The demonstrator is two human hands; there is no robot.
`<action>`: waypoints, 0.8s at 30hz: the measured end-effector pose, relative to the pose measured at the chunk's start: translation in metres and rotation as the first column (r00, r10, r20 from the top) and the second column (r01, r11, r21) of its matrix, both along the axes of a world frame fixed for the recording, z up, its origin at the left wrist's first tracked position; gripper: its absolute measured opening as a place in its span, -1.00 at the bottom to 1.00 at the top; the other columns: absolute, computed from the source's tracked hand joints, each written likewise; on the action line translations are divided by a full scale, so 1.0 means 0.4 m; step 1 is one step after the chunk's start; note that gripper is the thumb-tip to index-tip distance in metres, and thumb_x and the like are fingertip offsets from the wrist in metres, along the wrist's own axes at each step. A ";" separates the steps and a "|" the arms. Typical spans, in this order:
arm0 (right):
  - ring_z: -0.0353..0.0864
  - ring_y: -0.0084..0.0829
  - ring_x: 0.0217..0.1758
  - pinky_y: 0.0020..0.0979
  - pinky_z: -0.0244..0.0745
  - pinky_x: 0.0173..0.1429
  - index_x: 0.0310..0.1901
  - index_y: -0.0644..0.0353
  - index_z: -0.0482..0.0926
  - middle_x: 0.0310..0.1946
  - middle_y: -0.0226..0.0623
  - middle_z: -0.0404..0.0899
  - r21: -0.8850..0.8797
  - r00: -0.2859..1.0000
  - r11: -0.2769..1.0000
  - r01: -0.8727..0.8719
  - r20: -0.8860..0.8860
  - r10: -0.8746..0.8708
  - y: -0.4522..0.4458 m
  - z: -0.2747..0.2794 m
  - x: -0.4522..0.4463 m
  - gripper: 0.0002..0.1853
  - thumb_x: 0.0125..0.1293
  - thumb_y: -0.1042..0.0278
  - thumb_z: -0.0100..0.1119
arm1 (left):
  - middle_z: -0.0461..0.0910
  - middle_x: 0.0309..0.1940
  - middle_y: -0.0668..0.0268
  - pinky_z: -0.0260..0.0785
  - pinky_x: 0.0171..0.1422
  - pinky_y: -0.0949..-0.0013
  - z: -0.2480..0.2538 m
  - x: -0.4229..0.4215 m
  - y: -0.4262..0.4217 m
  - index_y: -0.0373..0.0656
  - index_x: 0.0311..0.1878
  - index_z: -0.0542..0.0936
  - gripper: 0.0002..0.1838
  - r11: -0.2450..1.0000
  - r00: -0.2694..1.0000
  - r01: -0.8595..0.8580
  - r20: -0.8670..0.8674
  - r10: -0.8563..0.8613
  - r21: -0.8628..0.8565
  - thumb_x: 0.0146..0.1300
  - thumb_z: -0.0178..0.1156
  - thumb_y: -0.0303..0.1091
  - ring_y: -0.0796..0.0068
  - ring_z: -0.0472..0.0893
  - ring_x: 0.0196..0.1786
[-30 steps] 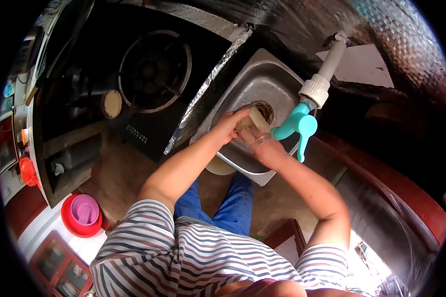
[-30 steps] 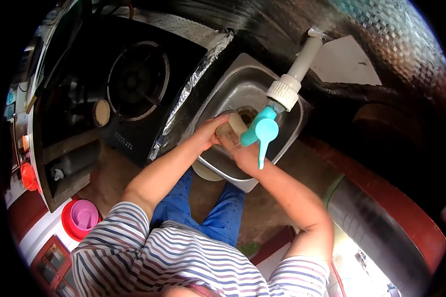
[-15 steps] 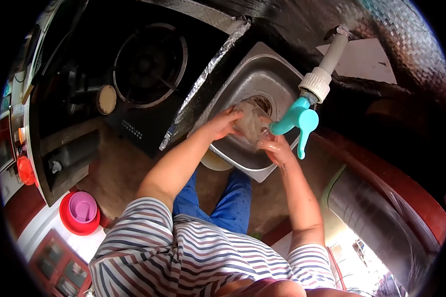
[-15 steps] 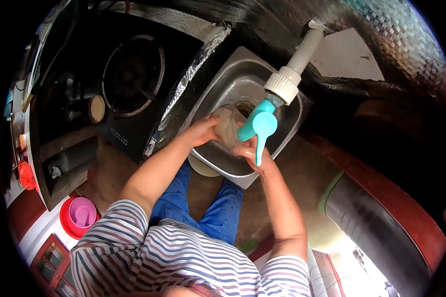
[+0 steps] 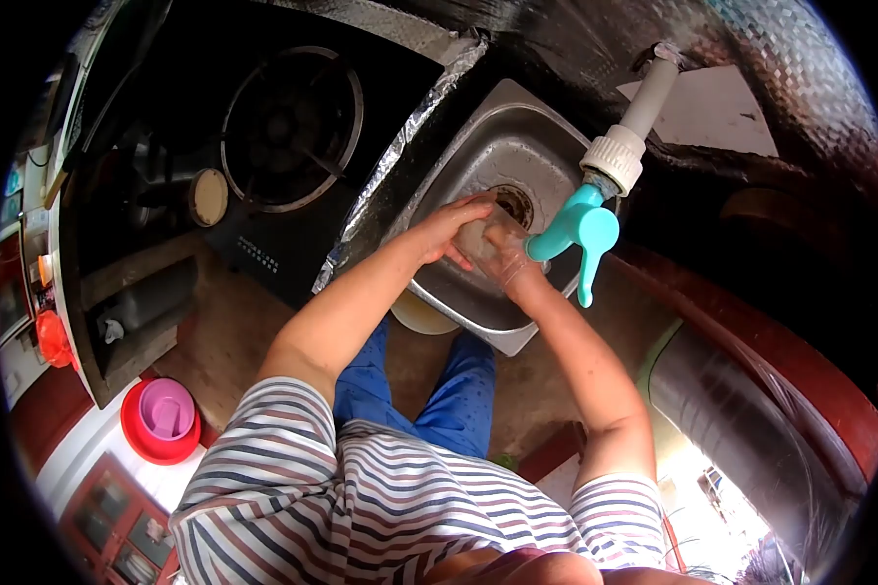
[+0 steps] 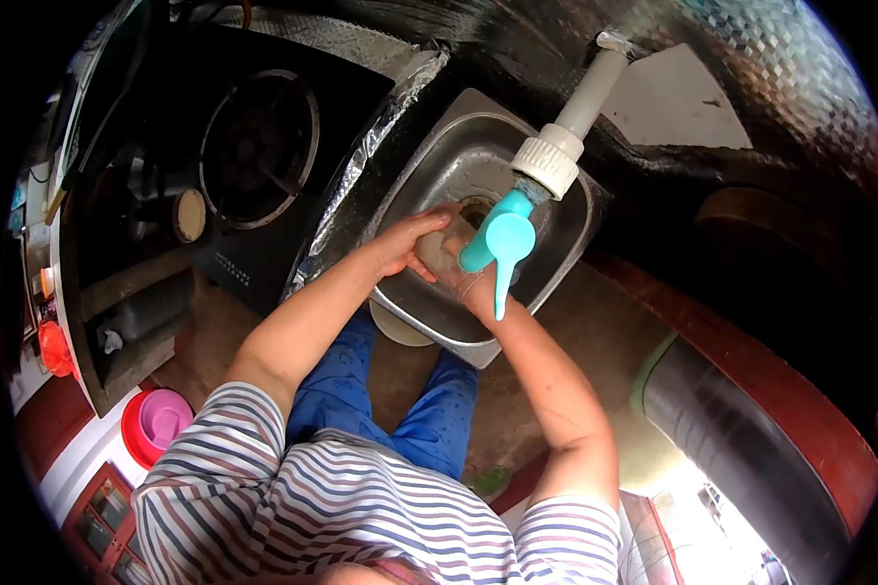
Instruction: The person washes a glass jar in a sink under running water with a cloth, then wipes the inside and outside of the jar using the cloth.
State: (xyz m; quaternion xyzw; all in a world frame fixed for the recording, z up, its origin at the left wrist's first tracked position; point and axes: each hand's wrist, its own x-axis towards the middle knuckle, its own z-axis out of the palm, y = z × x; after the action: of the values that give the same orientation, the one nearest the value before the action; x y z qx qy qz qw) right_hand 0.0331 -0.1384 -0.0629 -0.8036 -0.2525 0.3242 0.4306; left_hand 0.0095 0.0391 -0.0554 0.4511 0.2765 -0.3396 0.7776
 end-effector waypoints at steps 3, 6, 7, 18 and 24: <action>0.49 -0.33 -0.02 -0.41 0.38 0.03 -0.07 0.18 0.44 -0.09 -0.27 0.51 0.028 0.963 0.999 -0.036 -0.265 0.042 0.015 0.032 0.037 -0.76 0.25 0.34 0.12 | 0.45 0.15 0.15 0.55 -0.26 -0.01 -0.056 -0.016 -0.005 0.12 0.29 0.33 -0.35 0.999 0.981 0.026 -0.193 -0.030 -0.019 0.20 0.08 0.20 0.05 0.53 0.05; 0.51 -0.29 -0.28 -0.37 0.44 -0.15 -0.15 0.21 0.48 -0.21 -0.24 0.54 0.184 0.925 0.907 -0.379 0.121 0.361 -0.004 0.071 0.083 -0.78 0.24 0.29 0.08 | 0.51 0.06 0.14 0.52 -0.33 0.02 -0.072 -0.019 -0.012 0.03 0.19 0.42 -0.39 0.998 0.944 -0.002 -0.330 -0.021 -0.070 0.20 0.07 0.22 0.06 0.59 -0.08; 0.50 -0.35 -0.18 -0.40 0.42 -0.09 -0.10 0.19 0.47 -0.23 -0.26 0.53 0.052 0.924 0.924 -0.379 -0.027 0.380 -0.006 0.086 0.100 -0.76 0.23 0.31 0.11 | 0.54 0.02 0.18 0.52 -0.35 0.04 -0.078 -0.011 -0.008 0.01 0.16 0.44 -0.40 0.993 0.935 0.019 -0.349 -0.059 -0.115 0.21 0.05 0.22 0.09 0.58 -0.05; 0.53 -0.38 -0.06 -0.35 0.50 -0.01 0.02 0.22 0.44 -0.13 -0.27 0.52 0.007 0.314 0.778 0.628 -0.917 -0.246 0.015 0.103 0.019 -0.67 0.19 0.49 0.17 | 0.52 0.05 0.25 0.47 -0.15 -0.11 -0.046 -0.001 -0.007 0.03 0.15 0.46 -0.49 0.978 0.966 -0.195 -0.161 0.204 0.068 0.19 0.13 0.05 0.16 0.55 0.04; 0.56 -0.26 -0.11 -0.26 0.55 -0.06 0.18 0.31 0.32 -0.07 -0.15 0.51 -0.244 -0.183 0.388 0.889 -0.965 -0.188 -0.047 0.081 -0.013 -0.54 0.23 0.51 0.12 | 0.47 0.13 0.24 0.39 0.12 -0.05 -0.095 0.000 0.009 0.06 0.24 0.40 -0.51 0.934 0.960 -0.281 -0.049 0.277 -0.222 0.23 0.10 -0.11 0.20 0.48 0.17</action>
State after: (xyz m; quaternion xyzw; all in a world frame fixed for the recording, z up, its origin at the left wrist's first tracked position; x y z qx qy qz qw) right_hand 0.0279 -0.1571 -0.0307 -0.2565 0.4032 0.3967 0.7837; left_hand 0.0093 0.0428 -0.0933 0.3128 0.3035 -0.2589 0.8620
